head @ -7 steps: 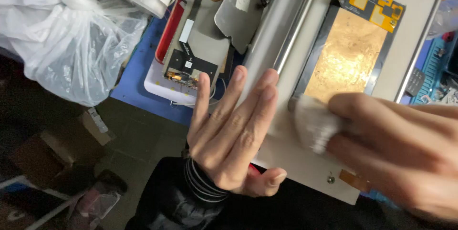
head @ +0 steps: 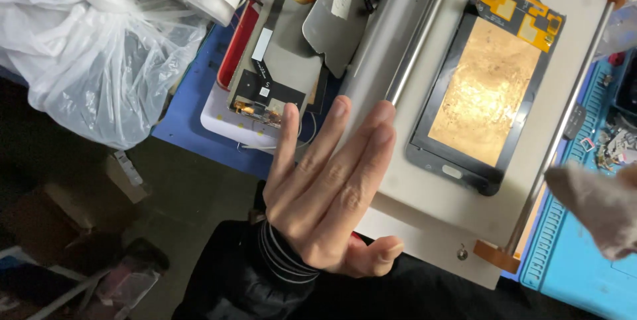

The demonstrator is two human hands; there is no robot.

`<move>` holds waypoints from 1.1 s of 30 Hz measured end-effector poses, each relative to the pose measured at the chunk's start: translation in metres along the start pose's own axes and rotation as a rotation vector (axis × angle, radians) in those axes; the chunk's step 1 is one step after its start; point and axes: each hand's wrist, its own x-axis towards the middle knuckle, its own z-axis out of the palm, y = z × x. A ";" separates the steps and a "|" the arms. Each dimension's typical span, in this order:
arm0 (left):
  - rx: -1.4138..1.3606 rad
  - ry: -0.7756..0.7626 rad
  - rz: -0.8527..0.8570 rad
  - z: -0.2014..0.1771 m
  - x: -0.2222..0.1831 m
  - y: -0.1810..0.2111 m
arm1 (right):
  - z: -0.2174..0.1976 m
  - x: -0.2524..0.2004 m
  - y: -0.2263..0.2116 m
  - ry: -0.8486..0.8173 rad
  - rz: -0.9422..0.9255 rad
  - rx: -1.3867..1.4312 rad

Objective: Cleaning and preparing a mobile phone screen on a screen separator machine using a cloth and tweezers.

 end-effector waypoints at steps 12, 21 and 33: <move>0.065 -0.003 0.024 -0.007 0.009 0.005 | -0.199 -0.079 -0.658 2.330 1.731 -1.141; 0.051 -0.040 0.016 -0.008 0.009 0.007 | -0.198 -0.069 -0.646 2.490 1.667 -0.878; 0.053 0.100 0.043 0.011 0.002 0.002 | -0.168 -0.007 -0.563 3.255 0.782 0.838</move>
